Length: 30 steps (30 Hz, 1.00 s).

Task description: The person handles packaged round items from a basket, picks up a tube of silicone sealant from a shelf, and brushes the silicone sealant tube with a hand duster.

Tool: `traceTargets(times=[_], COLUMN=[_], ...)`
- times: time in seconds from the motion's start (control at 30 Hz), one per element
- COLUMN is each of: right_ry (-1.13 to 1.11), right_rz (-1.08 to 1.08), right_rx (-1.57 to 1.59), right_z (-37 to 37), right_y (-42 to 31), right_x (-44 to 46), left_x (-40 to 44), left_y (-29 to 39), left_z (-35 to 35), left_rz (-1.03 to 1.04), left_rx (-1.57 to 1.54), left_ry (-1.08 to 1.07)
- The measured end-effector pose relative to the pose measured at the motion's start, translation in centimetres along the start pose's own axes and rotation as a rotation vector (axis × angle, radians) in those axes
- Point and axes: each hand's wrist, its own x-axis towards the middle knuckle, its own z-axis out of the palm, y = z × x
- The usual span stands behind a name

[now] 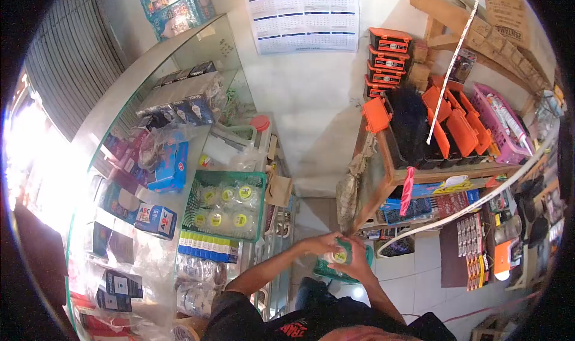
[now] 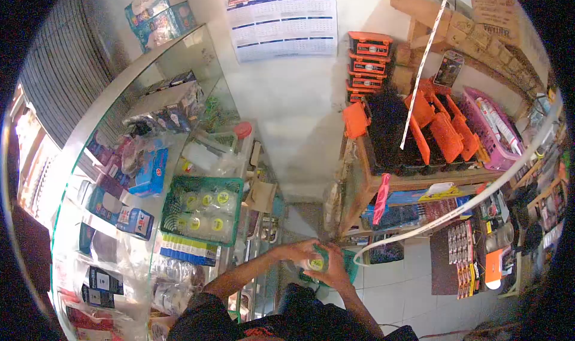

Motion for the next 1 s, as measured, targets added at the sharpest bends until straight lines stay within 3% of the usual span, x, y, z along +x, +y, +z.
traceTargets(times=[0.07,0.13,0.23,0.37,0.53,0.63,0.83,1.0], right_ry=[0.058,0.022,-0.003,-0.179,-0.086,-0.027,0.167,0.236], right_rz=[0.071,0.251,0.443,0.654,0.693,0.688,0.750,0.793], right_rx=[-0.022,0.354,0.708,0.834,0.955,0.987,1.074,1.075], right_z=[1.5,2.0,3.7,3.1,1.7,1.6,2.4,1.9], right_y=[1.5,1.5,3.1,3.0,0.8,1.3,2.4,1.1], right_x=[-1.0,-1.2,-2.3,-2.0,-2.0,-2.2,-2.2,-2.0], left_x=[-0.8,-1.4,-2.2,-1.0,-1.2,-0.8,-2.3,-1.8], left_y=[3.4,5.4,7.6,3.8,4.7,4.8,9.4,7.8], left_z=[-0.8,-1.8,-2.3,-3.9,-3.2,-4.0,-1.9,-2.4], left_rz=[-0.114,-0.314,-0.365,-0.130,-0.068,-0.162,-0.321,-0.284], left_rx=[0.053,0.183,0.099,0.104,0.119,0.163,-0.064,0.104], left_ry=[-0.029,-0.088,-0.117,-0.128,-0.047,-0.048,-0.108,-0.126])
